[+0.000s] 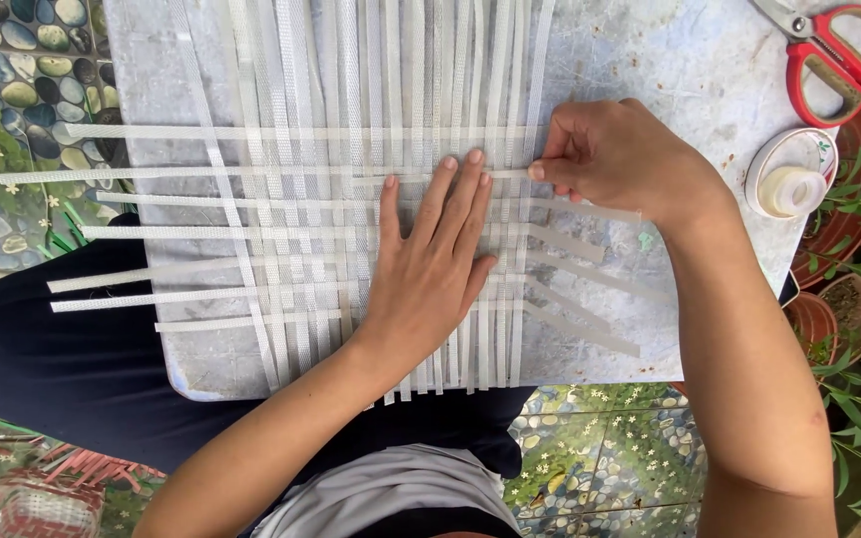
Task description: Weaving white plastic strips together on a flat board to create a woven mat or base.
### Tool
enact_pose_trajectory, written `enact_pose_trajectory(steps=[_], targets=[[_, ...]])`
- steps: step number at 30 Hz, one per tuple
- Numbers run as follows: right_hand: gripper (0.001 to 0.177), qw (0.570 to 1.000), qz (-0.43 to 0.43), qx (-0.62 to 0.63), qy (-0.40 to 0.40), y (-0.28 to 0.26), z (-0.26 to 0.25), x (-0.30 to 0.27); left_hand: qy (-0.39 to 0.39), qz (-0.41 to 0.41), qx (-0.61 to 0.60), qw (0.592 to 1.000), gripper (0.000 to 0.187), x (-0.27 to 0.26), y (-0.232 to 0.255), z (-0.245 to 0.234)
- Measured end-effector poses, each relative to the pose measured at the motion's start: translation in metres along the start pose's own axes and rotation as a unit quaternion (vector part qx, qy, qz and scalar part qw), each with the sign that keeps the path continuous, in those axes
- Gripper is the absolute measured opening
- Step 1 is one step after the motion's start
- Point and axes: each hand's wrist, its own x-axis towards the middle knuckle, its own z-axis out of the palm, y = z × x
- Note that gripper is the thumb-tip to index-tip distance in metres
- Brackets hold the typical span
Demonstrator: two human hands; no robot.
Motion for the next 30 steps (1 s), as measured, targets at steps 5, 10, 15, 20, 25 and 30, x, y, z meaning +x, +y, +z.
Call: enact_pose_trajectory(steps=[5,10,15,20,25,30], targets=[[0.020,0.991,0.025,-0.129,-0.014,-0.008,-0.002,0.005,0.000,0.001,-0.012,1.000,0.075,0.001,-0.002,0.005],[0.023,0.977,0.055,-0.204,-0.024,-0.012,-0.004,0.008,-0.011,0.002,-0.037,0.999,0.075,0.002,-0.005,0.006],[0.022,0.986,0.054,-0.159,-0.015,-0.012,-0.005,0.005,0.007,0.007,-0.032,0.999,0.074,0.002,-0.004,0.005],[0.021,1.000,0.019,-0.015,-0.004,0.002,-0.003,-0.002,0.023,0.009,-0.039,0.999,0.072,0.000,-0.003,0.006],[0.020,0.994,-0.054,0.055,0.079,0.023,0.017,-0.022,0.036,0.020,-0.033,0.999,0.074,-0.001,-0.006,-0.003],[0.013,0.946,-0.112,0.171,0.251,0.048,0.037,-0.029,0.113,0.027,0.007,0.993,0.078,-0.007,-0.015,-0.044]])
